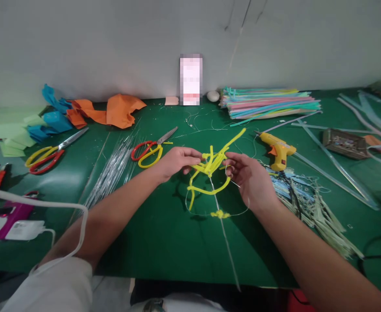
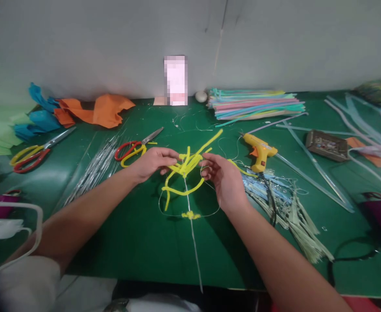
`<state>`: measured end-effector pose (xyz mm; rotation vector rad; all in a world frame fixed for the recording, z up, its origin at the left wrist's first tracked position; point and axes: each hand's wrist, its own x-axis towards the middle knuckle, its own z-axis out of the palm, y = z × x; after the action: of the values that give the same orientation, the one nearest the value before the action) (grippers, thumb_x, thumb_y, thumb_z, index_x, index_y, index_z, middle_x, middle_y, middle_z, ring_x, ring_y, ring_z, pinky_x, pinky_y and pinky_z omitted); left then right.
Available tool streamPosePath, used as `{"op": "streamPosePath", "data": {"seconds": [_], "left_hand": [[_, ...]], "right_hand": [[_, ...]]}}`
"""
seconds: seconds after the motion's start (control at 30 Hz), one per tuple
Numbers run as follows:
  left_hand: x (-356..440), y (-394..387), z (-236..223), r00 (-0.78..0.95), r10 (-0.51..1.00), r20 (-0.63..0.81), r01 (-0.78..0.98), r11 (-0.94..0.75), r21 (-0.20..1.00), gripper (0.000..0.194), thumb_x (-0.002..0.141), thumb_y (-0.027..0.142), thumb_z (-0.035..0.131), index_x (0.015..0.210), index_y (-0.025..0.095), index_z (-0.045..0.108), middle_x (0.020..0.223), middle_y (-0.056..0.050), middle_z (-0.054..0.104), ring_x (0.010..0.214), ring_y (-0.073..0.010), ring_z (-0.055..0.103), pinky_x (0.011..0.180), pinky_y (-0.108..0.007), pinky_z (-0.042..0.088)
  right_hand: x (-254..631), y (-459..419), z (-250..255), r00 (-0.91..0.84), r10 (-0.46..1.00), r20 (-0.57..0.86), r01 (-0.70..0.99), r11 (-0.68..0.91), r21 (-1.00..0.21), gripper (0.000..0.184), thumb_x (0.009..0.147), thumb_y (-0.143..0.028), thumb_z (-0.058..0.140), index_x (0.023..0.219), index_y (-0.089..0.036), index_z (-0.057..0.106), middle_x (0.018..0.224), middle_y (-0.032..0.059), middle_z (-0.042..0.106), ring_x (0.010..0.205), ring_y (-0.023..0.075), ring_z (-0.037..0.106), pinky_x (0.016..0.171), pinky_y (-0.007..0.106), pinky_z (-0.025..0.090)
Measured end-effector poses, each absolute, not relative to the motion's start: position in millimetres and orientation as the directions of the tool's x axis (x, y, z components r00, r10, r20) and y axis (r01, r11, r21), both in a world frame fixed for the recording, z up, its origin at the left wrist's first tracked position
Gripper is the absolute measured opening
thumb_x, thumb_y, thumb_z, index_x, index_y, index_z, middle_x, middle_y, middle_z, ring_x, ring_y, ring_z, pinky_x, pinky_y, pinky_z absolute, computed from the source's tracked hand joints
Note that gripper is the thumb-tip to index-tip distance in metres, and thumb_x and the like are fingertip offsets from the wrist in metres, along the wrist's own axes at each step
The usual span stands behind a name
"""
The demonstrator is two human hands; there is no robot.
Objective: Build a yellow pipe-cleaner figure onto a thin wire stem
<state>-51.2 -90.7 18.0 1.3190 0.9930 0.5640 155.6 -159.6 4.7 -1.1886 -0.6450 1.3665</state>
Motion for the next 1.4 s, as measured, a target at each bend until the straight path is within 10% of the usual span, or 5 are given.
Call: {"op": "streamPosePath", "data": {"seconds": [0.27,0.47,0.7,0.97,1.4], "left_hand": [[-58.3,-86.6,17.7,0.617,0.757,-0.217,0.513,-0.178,0.84,0.027,0.081,0.026,0.065,0.105,0.014,0.069,0.081,-0.004,0.071,0.063,-0.0104,0.06,0.064,-0.026,0.049],[-52.3,-95.5,10.8,0.708,0.676,0.204,0.479,-0.673,0.564,0.018,0.086,0.026,0.061,0.097,0.015,0.069,0.1,-0.009,0.069,0.092,-0.0185,0.063,0.083,-0.034,0.05],[-37.2,-112.3,11.4,0.711,0.679,0.184,0.628,-0.73,0.271,0.033,0.081,0.047,0.068,0.085,0.014,0.065,0.084,-0.006,0.066,0.077,-0.0189,0.059,0.064,-0.03,0.041],[-34.4,-112.8,12.5,0.585,0.807,-0.084,0.731,-0.479,0.486,0.004,0.074,0.021,0.064,0.074,0.017,0.063,0.076,-0.001,0.063,0.067,-0.0129,0.054,0.058,-0.026,0.037],[-55.0,-92.7,32.7,0.63,0.731,-0.262,0.545,-0.175,0.82,0.015,0.078,0.031,0.065,0.081,0.016,0.068,0.076,-0.002,0.068,0.068,-0.0117,0.059,0.067,-0.027,0.045]], "right_hand": [[159.4,-153.8,-5.1,0.111,0.976,-0.188,0.231,-0.21,-0.95,0.04,0.071,-0.039,0.073,0.103,-0.016,0.068,0.069,-0.001,0.064,0.054,0.012,0.054,0.054,0.029,0.043],[159.4,-154.3,-13.1,0.104,0.99,-0.094,0.485,-0.133,-0.864,0.021,0.076,-0.037,0.067,0.087,-0.018,0.067,0.075,0.0027,0.068,0.064,0.0162,0.06,0.061,0.031,0.045],[157.2,-159.0,-3.8,0.055,0.998,-0.018,0.794,-0.054,-0.606,0.011,0.079,-0.027,0.061,0.083,-0.022,0.07,0.075,0.0019,0.071,0.065,0.0179,0.06,0.058,0.03,0.04],[151.3,-171.4,-3.4,-0.437,0.856,0.277,0.752,0.517,-0.41,0.015,0.088,-0.021,0.056,0.088,-0.019,0.071,0.095,0.0085,0.072,0.089,0.0223,0.065,0.075,0.034,0.047],[149.5,-177.6,-3.8,-0.493,0.849,0.191,0.77,0.527,-0.36,0.02,0.088,-0.024,0.058,0.101,-0.015,0.071,0.107,0.0114,0.071,0.096,0.0277,0.063,0.082,0.043,0.049]]}}
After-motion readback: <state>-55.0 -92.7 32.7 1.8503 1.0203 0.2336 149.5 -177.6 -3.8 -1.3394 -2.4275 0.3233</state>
